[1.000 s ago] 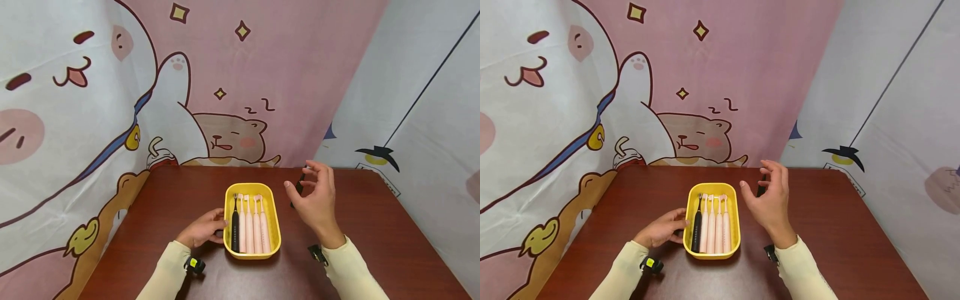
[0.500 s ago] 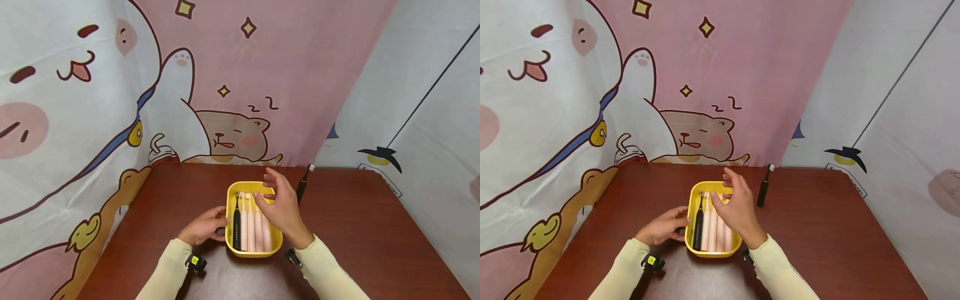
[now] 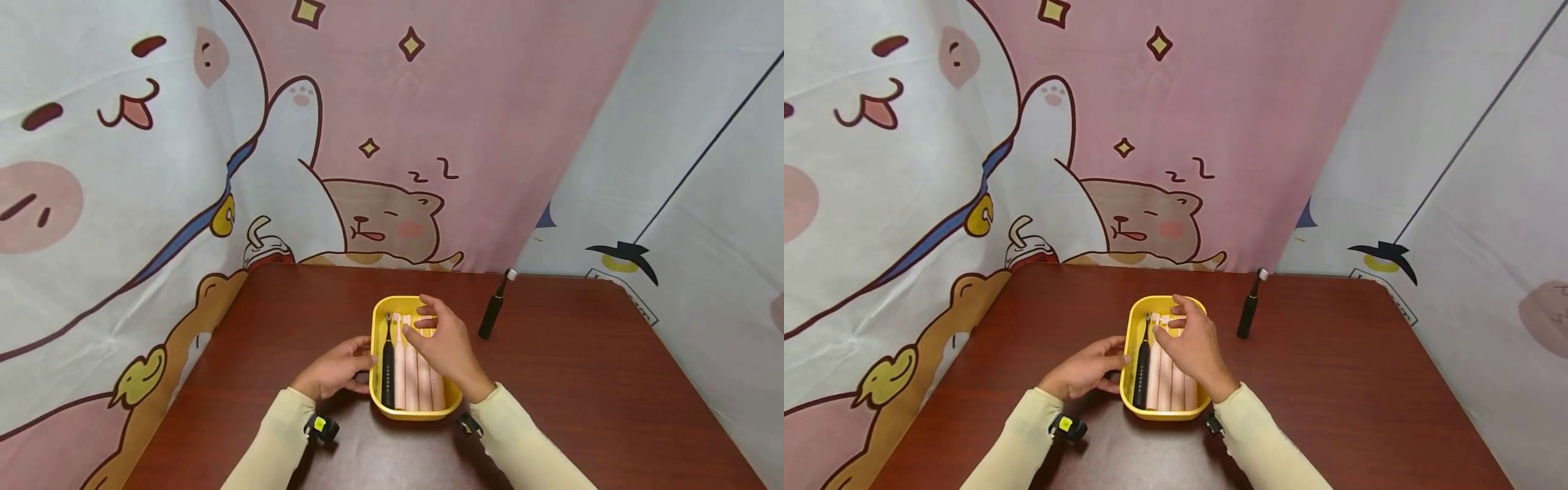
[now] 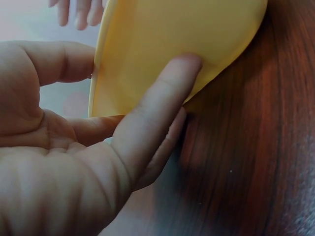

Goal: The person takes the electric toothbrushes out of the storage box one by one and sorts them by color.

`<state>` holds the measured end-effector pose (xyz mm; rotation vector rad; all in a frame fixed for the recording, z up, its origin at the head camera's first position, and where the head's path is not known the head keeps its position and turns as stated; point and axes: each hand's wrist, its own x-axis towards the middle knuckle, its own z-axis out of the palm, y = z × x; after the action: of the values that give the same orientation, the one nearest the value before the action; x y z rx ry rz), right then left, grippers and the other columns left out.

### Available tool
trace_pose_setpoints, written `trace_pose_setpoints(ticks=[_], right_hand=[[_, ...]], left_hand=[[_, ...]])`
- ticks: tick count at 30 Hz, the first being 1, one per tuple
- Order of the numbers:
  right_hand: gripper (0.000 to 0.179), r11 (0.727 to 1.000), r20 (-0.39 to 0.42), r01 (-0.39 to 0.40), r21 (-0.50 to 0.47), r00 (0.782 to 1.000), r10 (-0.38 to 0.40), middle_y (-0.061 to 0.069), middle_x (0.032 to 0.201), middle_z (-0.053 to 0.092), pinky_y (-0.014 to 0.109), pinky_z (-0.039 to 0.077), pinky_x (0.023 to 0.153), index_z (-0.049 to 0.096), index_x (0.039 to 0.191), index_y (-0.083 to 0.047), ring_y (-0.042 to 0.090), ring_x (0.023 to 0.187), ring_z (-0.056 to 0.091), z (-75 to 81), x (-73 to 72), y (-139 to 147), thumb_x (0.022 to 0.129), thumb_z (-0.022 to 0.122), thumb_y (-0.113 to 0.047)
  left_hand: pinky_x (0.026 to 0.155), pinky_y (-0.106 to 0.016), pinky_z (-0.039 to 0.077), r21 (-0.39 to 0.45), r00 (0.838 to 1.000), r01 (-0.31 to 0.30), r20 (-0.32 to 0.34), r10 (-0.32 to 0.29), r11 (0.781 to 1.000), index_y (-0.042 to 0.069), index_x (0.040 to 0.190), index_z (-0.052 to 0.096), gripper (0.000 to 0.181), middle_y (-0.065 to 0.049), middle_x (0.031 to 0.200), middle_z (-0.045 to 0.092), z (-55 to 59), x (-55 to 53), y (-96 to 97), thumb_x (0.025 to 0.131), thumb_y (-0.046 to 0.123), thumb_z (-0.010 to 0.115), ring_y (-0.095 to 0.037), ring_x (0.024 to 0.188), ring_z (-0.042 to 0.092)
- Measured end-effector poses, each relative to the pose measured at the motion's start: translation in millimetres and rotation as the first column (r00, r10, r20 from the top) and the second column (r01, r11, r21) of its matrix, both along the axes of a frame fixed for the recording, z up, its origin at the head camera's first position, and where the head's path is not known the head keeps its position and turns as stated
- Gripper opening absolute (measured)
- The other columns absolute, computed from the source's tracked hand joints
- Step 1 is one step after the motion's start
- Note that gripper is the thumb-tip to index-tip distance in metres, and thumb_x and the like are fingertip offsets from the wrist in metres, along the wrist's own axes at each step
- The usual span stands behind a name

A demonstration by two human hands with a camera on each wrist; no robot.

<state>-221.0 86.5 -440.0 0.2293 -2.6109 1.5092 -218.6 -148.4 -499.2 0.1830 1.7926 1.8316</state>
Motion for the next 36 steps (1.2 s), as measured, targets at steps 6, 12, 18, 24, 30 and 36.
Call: trace_pose_setpoints(ticks=[6, 12, 18, 24, 30, 36], right_hand=[[0.067, 0.997, 0.13, -0.018, -0.073, 0.991, 0.027, 0.016, 0.129, 0.07, 0.032, 0.065, 0.072, 0.056, 0.147, -0.006, 0.022, 0.099, 0.076, -13.1, -2.7, -8, 0.087, 0.085, -0.019], [0.073, 0.983, 0.244, -0.091, -0.162, 0.961, 0.129, 0.03, 0.137, 0.061, 0.037, 0.067, 0.07, 0.051, 0.15, 0.005, 0.024, 0.092, 0.077, -26.4, -1.7, -19, 0.087, 0.083, -0.013], [0.077, 0.992, 0.282, -0.121, -0.031, 0.951, 0.125, 0.03, 0.138, 0.063, 0.032, 0.065, 0.065, 0.051, 0.15, 0.008, 0.022, 0.074, 0.077, -32.1, -0.3, -26, 0.086, 0.085, -0.018], [0.078, 0.993, 0.356, -0.12, 0.0, 0.928, 0.112, 0.029, 0.141, 0.061, 0.032, 0.065, 0.062, 0.049, 0.152, 0.007, 0.022, 0.071, 0.076, -37.3, -0.7, -30, 0.087, 0.085, -0.02], [0.078, 0.99, 0.365, -0.142, -0.018, 0.921, 0.138, 0.033, 0.142, 0.059, 0.035, 0.066, 0.062, 0.05, 0.149, 0.012, 0.026, 0.09, 0.075, -37.8, -1.1, -32, 0.086, 0.085, -0.017], [0.074, 0.983, 0.32, -0.176, 0.051, 0.935, 0.15, 0.028, 0.125, 0.068, 0.032, 0.064, 0.059, 0.057, 0.139, 0.016, 0.026, 0.094, 0.071, -40.1, -5.6, -36, 0.08, 0.088, -0.016]], left_hand=[[0.078, -0.041, 0.065, 0.0, 1.0, -0.002, 0.008, 0.002, 1.0, -0.004, 0.157, 0.034, 0.052, -0.026, 0.143, 0.054, -1.6, 0.8, -2.4, 0.109, 0.01, 0.05, -0.024, 0.107, 0.069], [0.08, -0.042, 0.065, 0.007, 1.0, 0.0, 0.02, 0.0, 1.0, -0.003, 0.157, 0.035, 0.051, -0.025, 0.144, 0.054, -3.4, 0.6, -2.7, 0.11, 0.009, 0.049, -0.024, 0.108, 0.069], [0.083, -0.044, 0.066, 0.017, 1.0, 0.009, 0.017, -0.009, 1.0, -0.004, 0.16, 0.032, 0.054, -0.024, 0.147, 0.052, -0.7, 0.6, -2.9, 0.111, 0.01, 0.048, -0.025, 0.112, 0.068], [0.084, -0.045, 0.066, 0.02, 1.0, 0.009, 0.021, -0.009, 1.0, -0.005, 0.16, 0.031, 0.055, -0.023, 0.147, 0.053, 0.1, -0.2, -3.4, 0.111, 0.011, 0.05, -0.025, 0.114, 0.067], [0.085, -0.046, 0.066, 0.025, 1.0, 0.004, 0.026, -0.004, 1.0, -0.005, 0.16, 0.032, 0.054, -0.023, 0.147, 0.053, -1.6, -1.0, -2.9, 0.111, 0.01, 0.05, -0.025, 0.113, 0.068], [0.086, -0.049, 0.066, 0.034, 1.0, 0.0, 0.024, -0.001, 0.999, -0.005, 0.16, 0.031, 0.054, -0.027, 0.151, 0.048, -2.8, -1.0, -3.4, 0.11, 0.01, 0.049, -0.026, 0.114, 0.067]])
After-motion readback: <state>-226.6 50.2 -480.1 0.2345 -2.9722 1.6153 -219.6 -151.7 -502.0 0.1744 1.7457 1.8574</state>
